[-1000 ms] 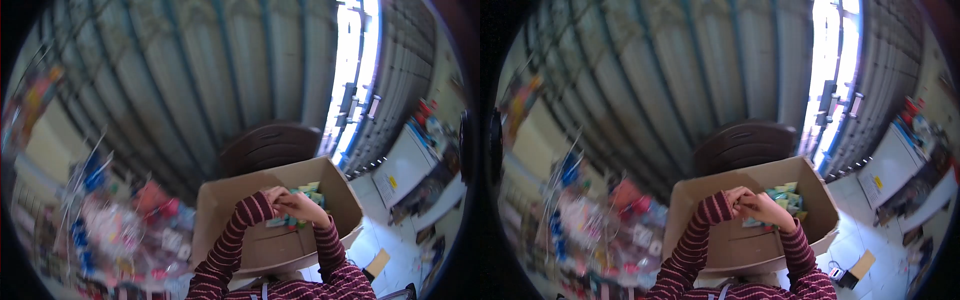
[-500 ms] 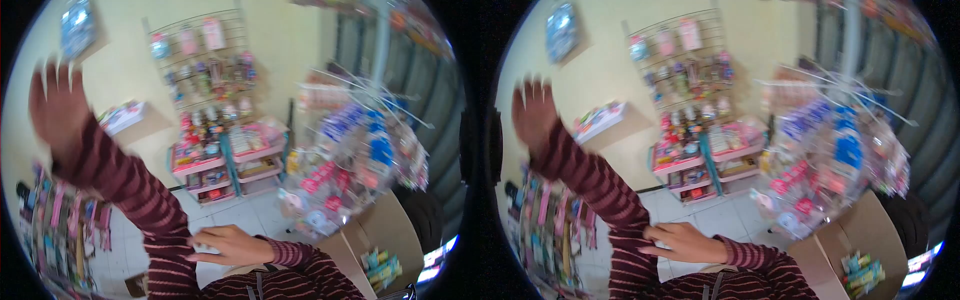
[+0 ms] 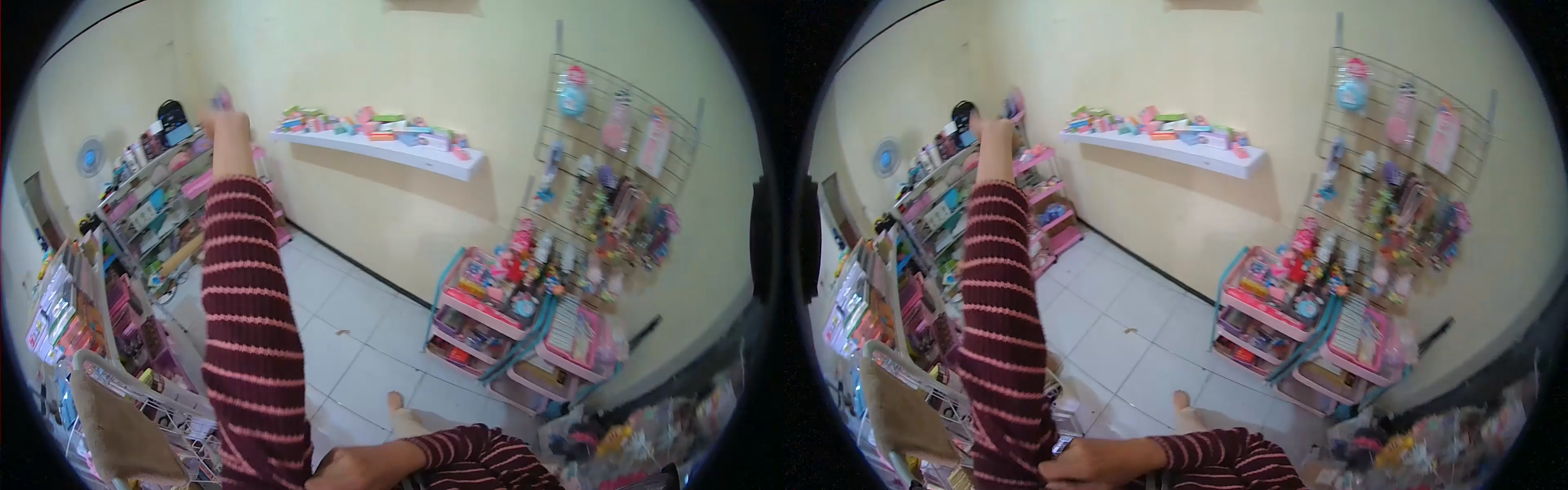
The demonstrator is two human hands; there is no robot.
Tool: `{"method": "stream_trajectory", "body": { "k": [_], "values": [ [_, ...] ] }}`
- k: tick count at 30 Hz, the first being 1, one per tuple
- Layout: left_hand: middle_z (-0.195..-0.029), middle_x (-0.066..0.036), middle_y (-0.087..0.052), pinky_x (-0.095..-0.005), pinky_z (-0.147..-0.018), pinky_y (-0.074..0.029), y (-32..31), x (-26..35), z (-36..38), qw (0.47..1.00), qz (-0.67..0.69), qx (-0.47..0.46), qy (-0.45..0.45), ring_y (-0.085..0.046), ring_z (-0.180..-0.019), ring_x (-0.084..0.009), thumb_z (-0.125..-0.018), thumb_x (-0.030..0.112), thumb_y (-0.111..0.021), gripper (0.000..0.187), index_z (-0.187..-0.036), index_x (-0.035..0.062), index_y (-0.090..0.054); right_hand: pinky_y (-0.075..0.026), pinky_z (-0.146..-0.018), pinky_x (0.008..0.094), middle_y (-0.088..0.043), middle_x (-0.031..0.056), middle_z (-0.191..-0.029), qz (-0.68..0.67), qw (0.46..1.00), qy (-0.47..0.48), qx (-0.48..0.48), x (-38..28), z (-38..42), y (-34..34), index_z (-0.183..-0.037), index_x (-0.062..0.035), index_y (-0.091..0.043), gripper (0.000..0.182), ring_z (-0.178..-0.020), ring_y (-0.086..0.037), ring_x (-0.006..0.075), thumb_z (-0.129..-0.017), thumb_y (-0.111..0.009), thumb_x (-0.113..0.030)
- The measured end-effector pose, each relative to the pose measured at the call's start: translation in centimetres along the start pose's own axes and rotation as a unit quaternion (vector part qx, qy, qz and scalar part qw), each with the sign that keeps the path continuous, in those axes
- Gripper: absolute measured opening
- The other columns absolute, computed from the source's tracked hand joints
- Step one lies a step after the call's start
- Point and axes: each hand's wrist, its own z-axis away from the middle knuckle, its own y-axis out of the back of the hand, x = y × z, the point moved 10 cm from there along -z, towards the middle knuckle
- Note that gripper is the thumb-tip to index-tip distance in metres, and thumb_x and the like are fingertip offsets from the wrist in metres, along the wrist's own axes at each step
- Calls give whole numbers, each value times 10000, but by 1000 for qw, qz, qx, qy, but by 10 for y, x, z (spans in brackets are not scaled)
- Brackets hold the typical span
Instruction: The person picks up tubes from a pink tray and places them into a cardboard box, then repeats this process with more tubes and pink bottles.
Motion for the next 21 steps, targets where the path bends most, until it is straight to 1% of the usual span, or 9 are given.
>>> {"method": "stream_trajectory", "body": {
  "k": [1,2,4,5,7,9,14,18,21],
  "values": [
    [-658,-44,-545,-390,-707,-339,23,-62,1,898,277,157,303,-506,-645,-122,-733,303,-373,286,-842,101,-543,-327,-387,320,-356,102,-484,33,999,-19,5,18,6,11,-699,-25,-395,126,-412,-406,238,-781,-452,-102],
    [-512,-9,-414,-367,-589,-314,3,-81,-13,810,441,35,385,-401,-475,-114,-750,309,-285,265,-651,129,-454,-352,-411,345,-371,114,-484,65,997,-40,11,40,14,23,-710,-28,-370,115,-448,-442,270,-756,-451,-95],
    [-450,41,-258,-284,-476,-240,17,-29,-34,884,410,-218,55,-264,-385,-125,-734,232,-322,194,-567,137,-341,-356,-418,354,-396,122,-518,41,997,-63,-36,78,26,42,-732,-19,-376,116,-457,-446,274,-758,-456,-99],
    [-460,30,-251,-258,-459,-227,14,-11,-32,832,403,-379,-33,-264,-411,-124,-730,220,-363,207,-546,133,-327,-353,-416,342,-379,110,-509,38,994,-94,-48,99,31,57,-711,-14,-373,134,-442,-430,266,-764,-462,-99],
    [-477,23,-256,-257,-464,-233,32,-31,-9,803,498,-327,26,-275,-453,-113,-732,232,-389,221,-547,125,-333,-371,-441,305,-415,95,-530,33,992,-108,-57,131,36,100,-703,1,-424,133,-445,-442,244,-767,-481,-100],
    [-499,20,-286,-260,-484,-262,48,-50,-1,830,390,-400,-18,-292,-484,-116,-747,261,-415,226,-579,118,-365,-370,-444,272,-430,95,-534,7,990,-139,-12,166,43,151,-697,1,-444,141,-447,-452,217,-769,-485,-113],
    [-527,34,-312,-233,-506,-277,90,-147,22,923,196,-305,132,-318,-506,-96,-760,255,-405,204,-598,130,-402,-372,-471,184,-498,14,-556,-65,921,-318,216,300,96,263,-668,4,-514,147,-501,-462,49,-770,-499,-99],
    [-537,22,-321,-241,-513,-284,176,-232,13,939,-6,-183,290,-323,-522,-103,-758,256,-409,196,-629,111,-433,-381,-489,185,-500,16,-557,-106,893,-382,211,373,126,286,-670,3,-513,160,-512,-469,56,-775,-501,-117],
    [-560,19,-341,-228,-524,-294,236,-272,13,920,36,-87,381,-333,-530,-111,-753,244,-423,172,-665,96,-420,-383,-511,189,-497,20,-571,-133,871,-416,226,410,141,297,-670,3,-504,156,-531,-467,63,-780,-492,-108]
  ]
}}
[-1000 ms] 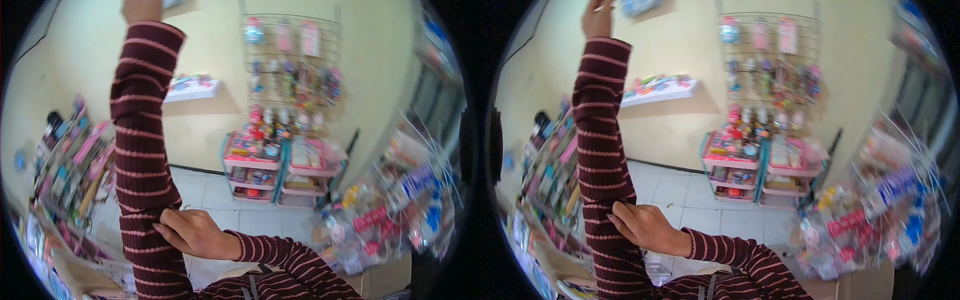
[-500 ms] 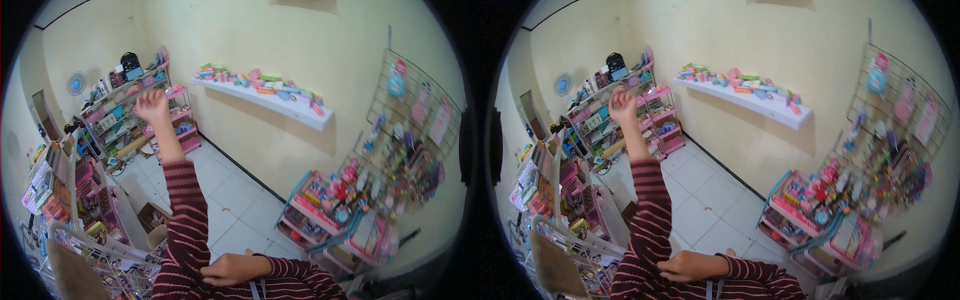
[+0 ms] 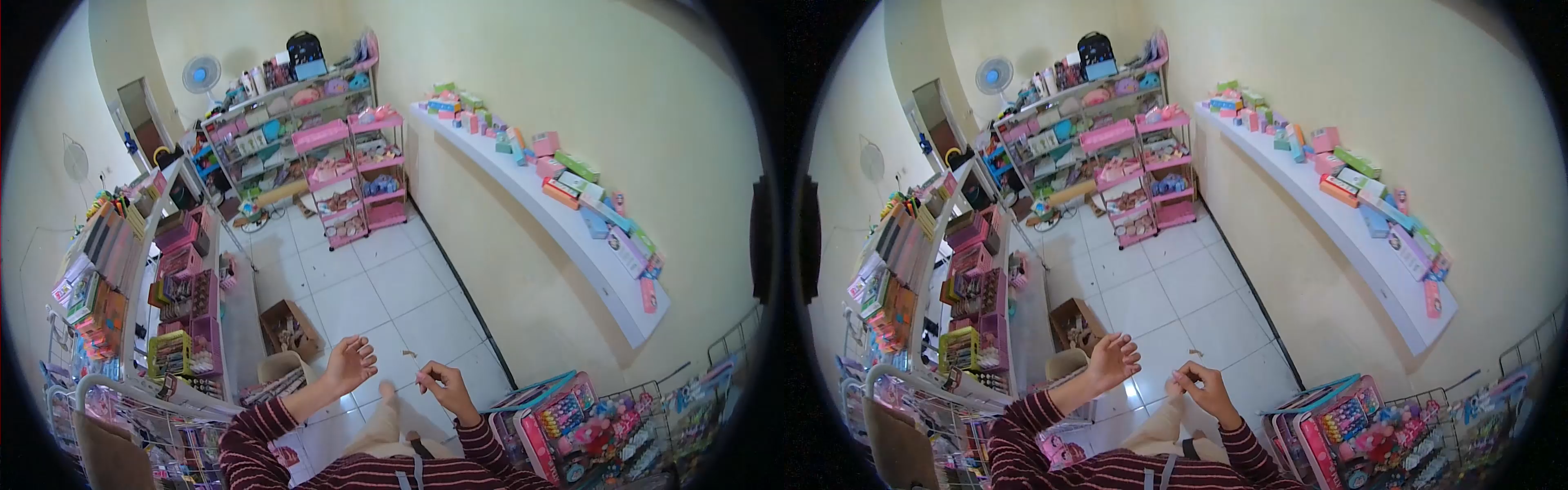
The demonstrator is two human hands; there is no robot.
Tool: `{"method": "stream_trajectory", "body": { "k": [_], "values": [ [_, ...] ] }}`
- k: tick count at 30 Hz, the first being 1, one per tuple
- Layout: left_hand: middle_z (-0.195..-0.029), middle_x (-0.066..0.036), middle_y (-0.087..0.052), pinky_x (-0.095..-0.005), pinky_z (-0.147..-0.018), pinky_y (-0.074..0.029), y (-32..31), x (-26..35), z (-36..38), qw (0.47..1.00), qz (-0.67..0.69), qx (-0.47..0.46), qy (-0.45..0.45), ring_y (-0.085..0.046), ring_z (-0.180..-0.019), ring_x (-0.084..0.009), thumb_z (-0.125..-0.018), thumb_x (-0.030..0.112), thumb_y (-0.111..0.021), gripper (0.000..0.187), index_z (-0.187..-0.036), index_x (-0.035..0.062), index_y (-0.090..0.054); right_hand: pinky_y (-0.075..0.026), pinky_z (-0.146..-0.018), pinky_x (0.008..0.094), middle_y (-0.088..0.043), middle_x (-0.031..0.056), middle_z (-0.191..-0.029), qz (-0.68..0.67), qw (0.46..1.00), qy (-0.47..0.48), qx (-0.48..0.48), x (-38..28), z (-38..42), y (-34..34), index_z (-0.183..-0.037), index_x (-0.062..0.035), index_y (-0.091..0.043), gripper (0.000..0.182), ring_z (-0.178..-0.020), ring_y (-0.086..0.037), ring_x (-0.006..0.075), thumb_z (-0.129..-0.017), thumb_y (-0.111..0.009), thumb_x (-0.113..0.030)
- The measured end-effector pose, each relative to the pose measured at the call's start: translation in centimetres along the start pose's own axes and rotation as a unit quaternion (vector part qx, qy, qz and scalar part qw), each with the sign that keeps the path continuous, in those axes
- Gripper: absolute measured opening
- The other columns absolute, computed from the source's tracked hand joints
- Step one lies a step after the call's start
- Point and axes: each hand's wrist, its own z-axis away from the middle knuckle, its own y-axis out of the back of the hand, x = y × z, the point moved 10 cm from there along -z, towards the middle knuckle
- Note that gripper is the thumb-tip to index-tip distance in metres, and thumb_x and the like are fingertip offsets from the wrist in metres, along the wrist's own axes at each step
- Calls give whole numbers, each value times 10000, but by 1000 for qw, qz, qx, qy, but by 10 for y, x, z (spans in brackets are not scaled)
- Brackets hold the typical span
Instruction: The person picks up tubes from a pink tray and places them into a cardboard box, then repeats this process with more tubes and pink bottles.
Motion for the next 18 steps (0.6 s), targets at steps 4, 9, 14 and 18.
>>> {"method": "stream_trajectory", "body": {
  "k": [4,9,14,18],
  "values": [
    [-587,18,-387,-255,-539,-290,36,12,-31,979,186,-32,-70,-345,-543,-123,-765,267,-422,173,-771,103,-476,-373,-528,187,-489,18,-587,-60,996,-39,52,39,-40,26,-679,-1,-492,144,-553,-456,65,-787,-478,-95],
    [-615,14,-421,-262,-542,-296,76,90,-61,909,284,-13,-304,-364,-554,-125,-789,293,-393,207,-777,103,-472,-373,-528,188,-486,17,-589,-66,993,-73,59,64,-128,50,-677,-8,-491,139,-555,-452,64,-785,-483,-95],
    [-633,9,-398,-263,-548,-326,66,188,-125,938,155,11,-312,-392,-573,-124,-792,284,-400,184,-778,108,-453,-389,-497,188,-507,17,-577,14,999,-25,35,65,-240,83,-695,7,-513,158,-528,-477,61,-770,-522,-133],
    [-649,6,-377,-259,-557,-323,20,265,-200,938,111,-34,-326,-368,-586,-122,-788,276,-410,175,-778,105,-441,-382,-490,185,-500,17,-557,61,995,17,75,43,-323,119,-677,7,-511,156,-525,-476,59,-761,-527,-123]
  ]
}}
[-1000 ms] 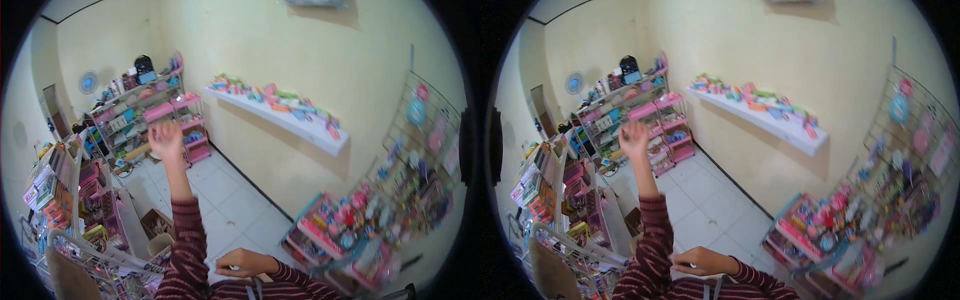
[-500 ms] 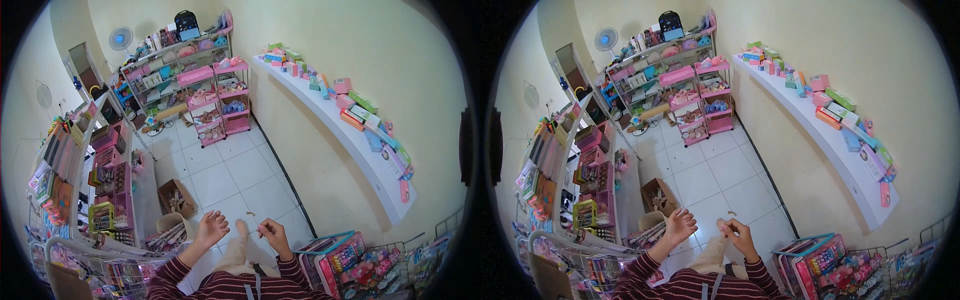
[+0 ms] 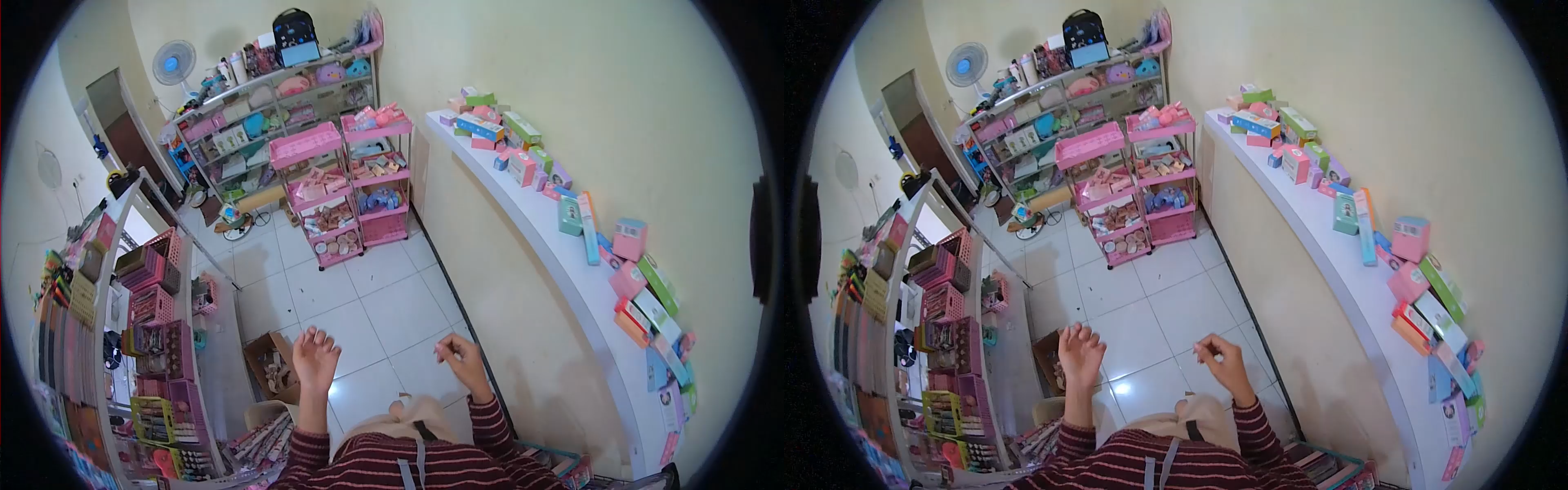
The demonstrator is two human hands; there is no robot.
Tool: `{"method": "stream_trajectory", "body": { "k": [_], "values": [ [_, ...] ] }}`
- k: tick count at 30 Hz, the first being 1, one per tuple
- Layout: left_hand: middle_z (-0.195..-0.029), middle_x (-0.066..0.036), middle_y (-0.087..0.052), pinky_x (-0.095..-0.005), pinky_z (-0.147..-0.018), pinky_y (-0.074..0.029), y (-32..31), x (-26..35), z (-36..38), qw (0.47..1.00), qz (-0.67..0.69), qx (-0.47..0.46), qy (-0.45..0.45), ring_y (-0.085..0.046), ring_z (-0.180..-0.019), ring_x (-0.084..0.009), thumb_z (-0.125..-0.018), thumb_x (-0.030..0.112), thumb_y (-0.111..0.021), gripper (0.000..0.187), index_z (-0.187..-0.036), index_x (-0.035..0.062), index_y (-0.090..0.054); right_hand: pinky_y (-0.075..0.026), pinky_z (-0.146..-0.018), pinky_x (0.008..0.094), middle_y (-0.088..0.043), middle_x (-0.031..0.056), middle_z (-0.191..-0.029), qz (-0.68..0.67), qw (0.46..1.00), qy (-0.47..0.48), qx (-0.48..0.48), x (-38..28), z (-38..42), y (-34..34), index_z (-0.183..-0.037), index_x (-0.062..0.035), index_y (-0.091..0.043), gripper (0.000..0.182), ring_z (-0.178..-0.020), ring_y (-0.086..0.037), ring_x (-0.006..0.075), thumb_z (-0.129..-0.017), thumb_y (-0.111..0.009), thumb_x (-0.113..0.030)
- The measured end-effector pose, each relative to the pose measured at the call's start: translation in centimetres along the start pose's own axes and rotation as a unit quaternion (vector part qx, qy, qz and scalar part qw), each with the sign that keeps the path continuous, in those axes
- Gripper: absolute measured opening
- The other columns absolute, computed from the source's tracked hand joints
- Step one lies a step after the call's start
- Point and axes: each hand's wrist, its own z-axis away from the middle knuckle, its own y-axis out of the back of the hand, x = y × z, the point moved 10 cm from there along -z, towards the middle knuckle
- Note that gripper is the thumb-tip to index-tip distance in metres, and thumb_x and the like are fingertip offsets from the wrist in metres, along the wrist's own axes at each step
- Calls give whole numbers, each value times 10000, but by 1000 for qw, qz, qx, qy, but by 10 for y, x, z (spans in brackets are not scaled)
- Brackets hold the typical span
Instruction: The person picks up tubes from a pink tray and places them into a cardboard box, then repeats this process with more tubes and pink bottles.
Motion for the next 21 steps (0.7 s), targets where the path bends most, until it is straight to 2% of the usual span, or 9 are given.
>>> {"method": "stream_trajectory", "body": {
  "k": [3,5,7,8,10,12,14,17,21],
  "values": [
    [-651,4,-375,-261,-564,-321,-16,-21,-50,1000,6,-7,16,-362,-595,-124,-783,275,-416,175,-777,102,-438,-377,-501,182,-500,18,-561,-33,999,-15,30,12,-46,10,-675,3,-510,154,-527,-470,58,-760,-528,-123],
    [-646,3,-380,-263,-566,-319,-20,-39,-88,1000,11,-9,24,-364,-598,-127,-780,276,-419,176,-776,100,-438,-376,-514,179,-502,14,-572,-34,999,-37,20,42,-75,9,-685,0,-509,151,-530,-465,58,-767,-520,-126],
    [-634,1,-393,-267,-564,-318,-5,-72,-116,992,29,5,125,-367,-592,-132,-775,277,-423,181,-779,98,-453,-379,-541,187,-493,16,-605,-56,994,-97,5,76,-103,3,-682,-10,-495,137,-571,-464,62,-777,-504,-108],
    [-634,1,-393,-267,-564,-318,1,-73,-132,992,30,4,121,-367,-592,-132,-775,277,-423,181,-779,98,-453,-382,-547,187,-494,9,-614,-82,990,-118,-11,91,-120,-2,-691,-14,-498,132,-581,-464,58,-777,-508,-114],
    [-627,-3,-406,-264,-565,-322,16,-86,-162,983,43,46,171,-373,-586,-132,-776,273,-424,181,-785,98,-471,-384,-548,187,-497,8,-617,-92,987,-125,-37,105,-157,-8,-694,-13,-500,131,-582,-466,59,-776,-510,-114],
    [-636,-3,-416,-267,-564,-323,21,-79,-206,986,42,56,149,-374,-581,-132,-781,267,-415,186,-784,93,-478,-385,-549,186,-499,7,-620,-103,984,-131,-62,111,-205,-9,-697,-11,-502,130,-583,-469,59,-775,-512,-114],
    [-645,-3,-425,-271,-563,-324,17,-70,-250,988,35,70,134,-375,-575,-132,-786,262,-406,192,-783,88,-485,-398,-529,179,-510,3,-606,-58,989,-108,-88,104,-258,-4,-709,-1,-516,141,-566,-481,51,-769,-527,-128],
    [-646,-1,-429,-269,-565,-324,-22,-55,-333,994,17,28,104,-377,-578,-128,-788,254,-405,187,-799,88,-489,-401,-524,178,-514,5,-596,-32,997,-46,-61,78,-348,19,-706,2,-517,140,-562,-493,54,-766,-528,-124],
    [-653,0,-406,-260,-567,-322,-76,-27,-422,998,-24,-20,54,-380,-611,-124,-781,253,-425,165,-799,96,-471,-403,-521,182,-515,8,-589,-43,998,-21,-30,78,-457,31,-703,0,-518,128,-553,-499,59,-761,-528,-114]
  ]
}}
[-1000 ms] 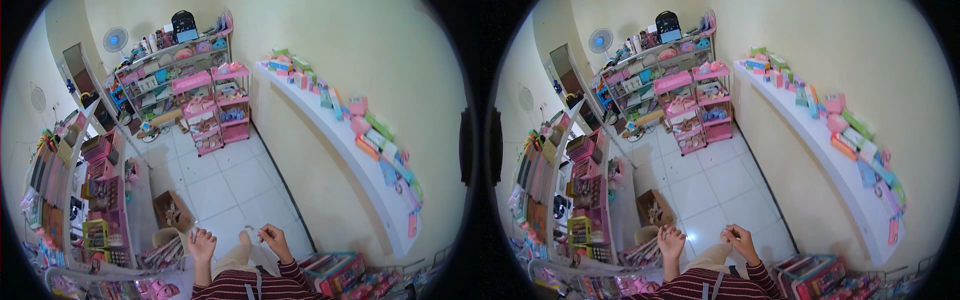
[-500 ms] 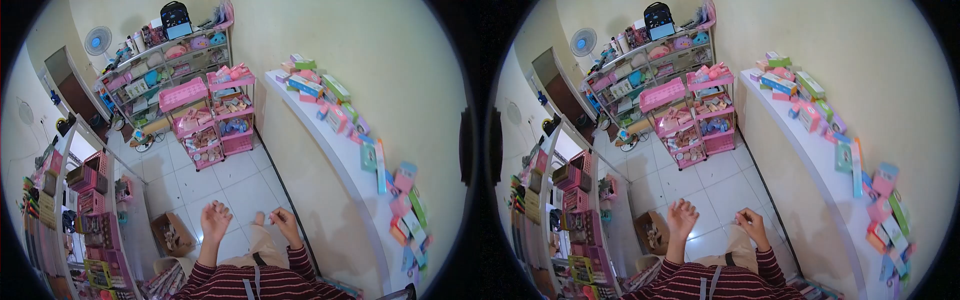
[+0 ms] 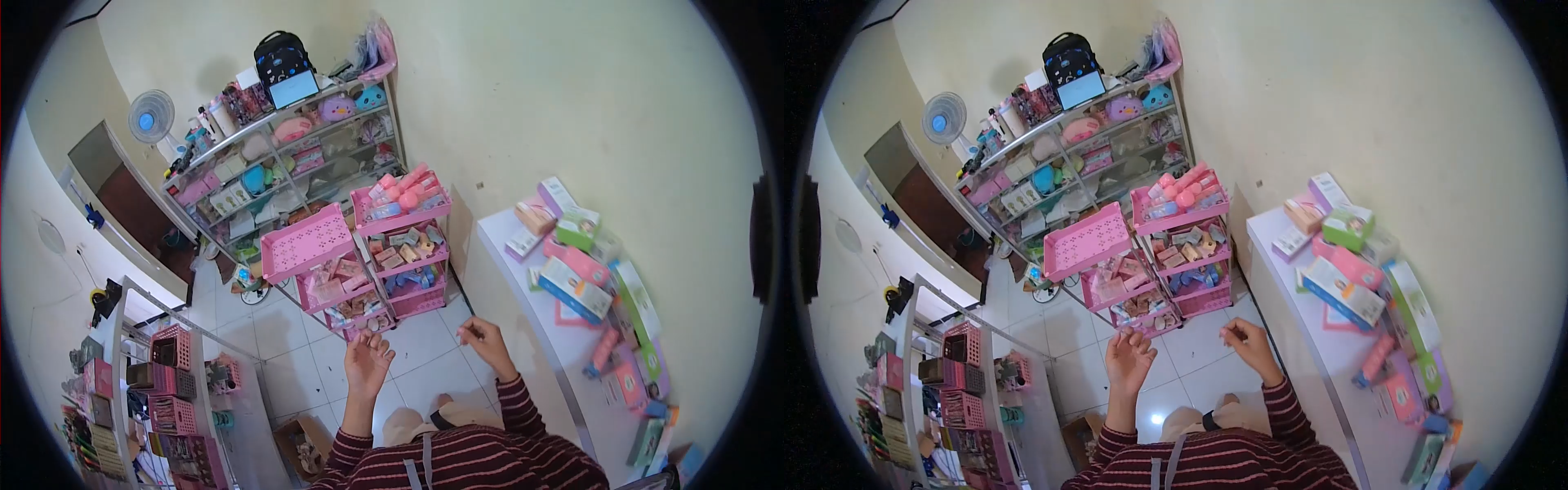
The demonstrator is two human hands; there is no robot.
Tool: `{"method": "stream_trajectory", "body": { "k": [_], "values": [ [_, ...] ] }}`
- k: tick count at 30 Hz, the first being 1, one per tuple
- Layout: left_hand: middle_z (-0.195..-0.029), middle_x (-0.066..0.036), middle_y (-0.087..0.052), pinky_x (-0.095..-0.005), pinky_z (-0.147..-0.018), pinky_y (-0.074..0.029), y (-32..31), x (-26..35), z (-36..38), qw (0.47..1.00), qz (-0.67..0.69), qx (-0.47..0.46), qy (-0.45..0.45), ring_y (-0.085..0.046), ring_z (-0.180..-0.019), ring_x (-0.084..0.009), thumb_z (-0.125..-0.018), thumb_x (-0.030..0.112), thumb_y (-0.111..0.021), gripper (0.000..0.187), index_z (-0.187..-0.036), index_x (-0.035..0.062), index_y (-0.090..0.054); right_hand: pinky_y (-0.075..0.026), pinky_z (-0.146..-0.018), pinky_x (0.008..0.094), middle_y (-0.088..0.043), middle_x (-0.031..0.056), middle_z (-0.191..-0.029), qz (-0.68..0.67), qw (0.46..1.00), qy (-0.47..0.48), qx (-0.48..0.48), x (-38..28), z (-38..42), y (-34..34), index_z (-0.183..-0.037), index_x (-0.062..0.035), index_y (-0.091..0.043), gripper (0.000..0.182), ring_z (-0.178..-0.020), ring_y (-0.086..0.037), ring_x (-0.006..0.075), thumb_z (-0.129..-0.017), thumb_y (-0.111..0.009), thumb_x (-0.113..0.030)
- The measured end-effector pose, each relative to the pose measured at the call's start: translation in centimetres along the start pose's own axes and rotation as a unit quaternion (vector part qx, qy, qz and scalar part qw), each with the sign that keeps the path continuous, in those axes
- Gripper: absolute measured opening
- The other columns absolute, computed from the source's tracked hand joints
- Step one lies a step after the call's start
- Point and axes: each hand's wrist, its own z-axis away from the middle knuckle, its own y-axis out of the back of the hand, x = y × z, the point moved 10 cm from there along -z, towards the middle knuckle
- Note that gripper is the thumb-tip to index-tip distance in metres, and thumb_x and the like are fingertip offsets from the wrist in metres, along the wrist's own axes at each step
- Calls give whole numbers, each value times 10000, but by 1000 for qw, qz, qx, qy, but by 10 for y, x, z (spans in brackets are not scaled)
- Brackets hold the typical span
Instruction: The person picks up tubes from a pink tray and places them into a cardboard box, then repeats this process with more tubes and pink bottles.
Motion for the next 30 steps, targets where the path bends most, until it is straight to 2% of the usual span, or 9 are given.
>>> {"method": "stream_trajectory", "body": {
  "k": [5,11,18,21,23,25,26,29,30],
  "values": [
    [-644,17,-373,-247,-561,-306,36,30,-47,994,-16,40,-102,-350,-591,-106,-783,258,-419,153,-799,107,-444,-404,-516,185,-521,21,-595,57,997,11,-51,1,-86,-23,-722,10,-511,138,-552,-505,65,-756,-534,-122],
    [-664,14,-392,-248,-533,-288,112,50,-120,977,-87,170,-92,-351,-580,-105,-780,260,-417,155,-792,110,-449,-400,-512,200,-519,37,-696,123,990,-11,-75,42,-156,-55,-779,-1,-510,135,-569,-495,83,-744,-550,-125],
    [-685,6,-433,-220,-547,-304,84,120,-268,937,-319,102,-103,-386,-583,-92,-790,250,-430,156,-774,98,-462,-419,-542,209,-503,67,-858,172,984,35,-7,36,-272,-67,-841,-12,-513,156,-660,-513,129,-725,-558,-105],
    [-724,6,-470,-190,-587,-331,57,138,-325,880,-461,54,-100,-425,-645,-71,-787,133,-457,80,-807,58,-474,-427,-636,256,-473,95,-937,215,970,99,47,27,-317,-71,-903,-26,-514,226,-781,-503,198,-691,-568,-81],
    [-732,5,-474,-190,-592,-333,59,136,-360,846,-521,23,-108,-429,-656,-71,-784,116,-464,73,-817,53,-475,-395,-745,311,-470,118,-949,355,915,157,110,22,-326,-73,-944,-37,-518,317,-857,-481,250,-631,-568,-41],
    [-784,-23,-482,-207,-634,-348,53,127,-382,786,-610,0,-96,-446,-720,-102,-740,46,-490,108,-847,40,-478,-392,-755,322,-457,118,-979,390,905,129,108,30,-330,-78,-968,-48,-508,346,-890,-461,261,-627,-565,-46],
    [-784,-23,-482,-207,-634,-348,50,118,-395,787,-611,-19,-87,-446,-720,-102,-740,46,-490,108,-847,40,-478,-390,-765,333,-443,117,-1009,418,896,118,88,35,-335,-83,-992,-59,-498,375,-924,-440,272,-623,-563,-51],
    [-864,-132,-492,-321,-725,-375,27,94,-413,598,-765,-159,-179,-475,-814,-265,-637,17,-509,277,-911,36,-474,-393,-755,330,-430,105,-1012,459,876,111,99,45,-341,-86,-1007,-92,-490,405,-911,-427,272,-611,-570,-67],
    [-864,-132,-492,-321,-725,-375,26,90,-418,598,-765,-169,-172,-475,-814,-265,-637,17,-509,277,-911,36,-474,-394,-750,329,-427,101,-1009,472,872,97,89,48,-341,-90,-1007,-99,-490,405,-897,-430,268,-612,-572,-71]
  ]
}}
